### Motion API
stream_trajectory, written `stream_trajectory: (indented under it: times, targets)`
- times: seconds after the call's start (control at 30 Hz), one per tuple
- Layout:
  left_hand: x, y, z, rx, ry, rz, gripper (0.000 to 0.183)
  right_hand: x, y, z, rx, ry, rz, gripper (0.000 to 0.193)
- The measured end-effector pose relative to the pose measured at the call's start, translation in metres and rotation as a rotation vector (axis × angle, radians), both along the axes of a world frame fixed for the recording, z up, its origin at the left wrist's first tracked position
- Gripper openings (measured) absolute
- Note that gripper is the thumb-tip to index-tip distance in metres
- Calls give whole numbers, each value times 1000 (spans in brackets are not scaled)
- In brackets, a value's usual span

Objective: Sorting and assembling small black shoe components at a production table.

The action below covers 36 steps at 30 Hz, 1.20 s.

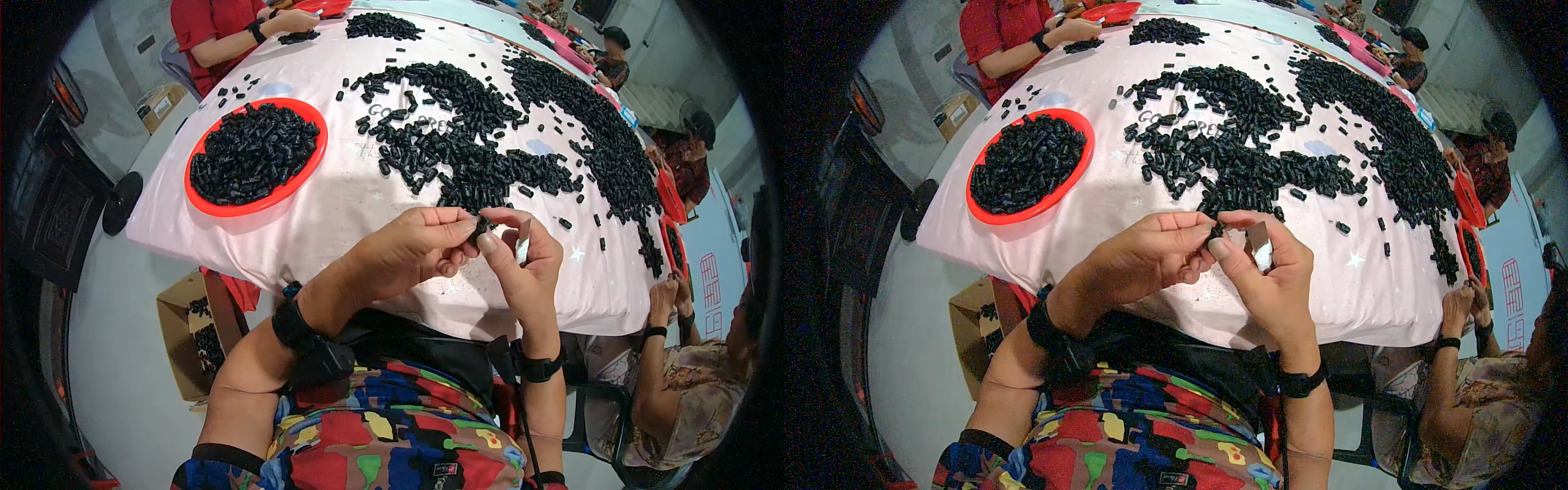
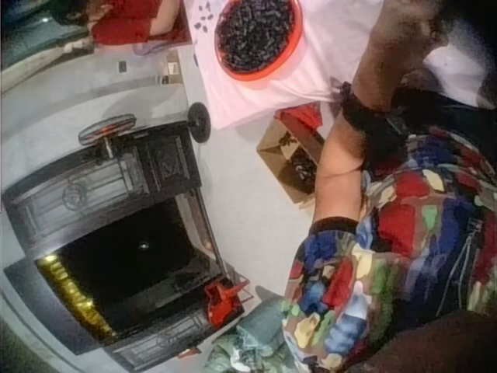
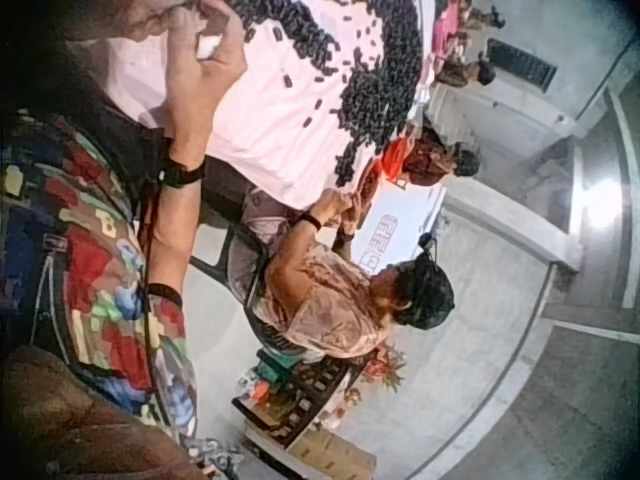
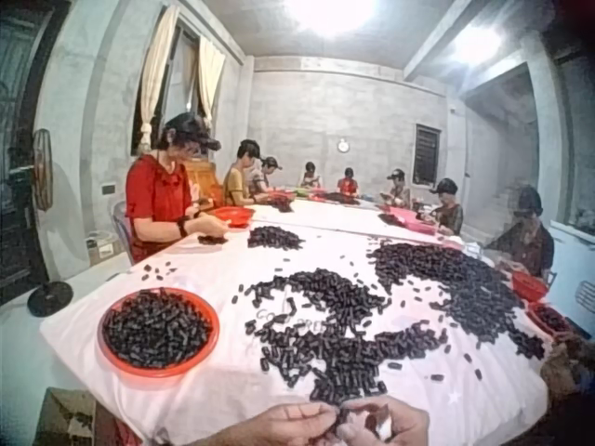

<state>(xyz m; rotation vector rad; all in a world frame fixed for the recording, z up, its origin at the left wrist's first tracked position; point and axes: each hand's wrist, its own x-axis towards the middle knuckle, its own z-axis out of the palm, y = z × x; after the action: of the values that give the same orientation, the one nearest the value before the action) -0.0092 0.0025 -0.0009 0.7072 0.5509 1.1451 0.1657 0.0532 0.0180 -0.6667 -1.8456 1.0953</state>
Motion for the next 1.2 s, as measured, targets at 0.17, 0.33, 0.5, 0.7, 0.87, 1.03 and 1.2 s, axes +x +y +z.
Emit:
stream_trajectory:
  times: [0.17, 0.33, 0.5, 0.7, 0.87, 1.03, 1.2]
  targets:
    - [4, 0, -1, -30, 79, 36, 19, -1, 3, -3, 70, 0, -46, 17]
    - [2, -1, 1, -49, 72, 62, 19, 1, 2, -2, 17, -26, -23, 18]
    - [3, 0, 0, -24, -61, -13, 21, -1, -1, 3, 65, -6, 20, 19]
    - [4, 1, -3, -33, -109, 8, 22, 0, -2, 1, -104, 37, 6, 19]
    - [5, 0, -1, -45, -57, 47, 22, 2, -1, 3, -98, 1, -1, 19]
    - [5, -2, 3, -52, -138, -17, 25, 4, 4, -2, -128, 39, 12, 20]
    - [5, -1, 1, -54, -124, 1, 26, 5, 5, -4, -125, 35, 28, 20]
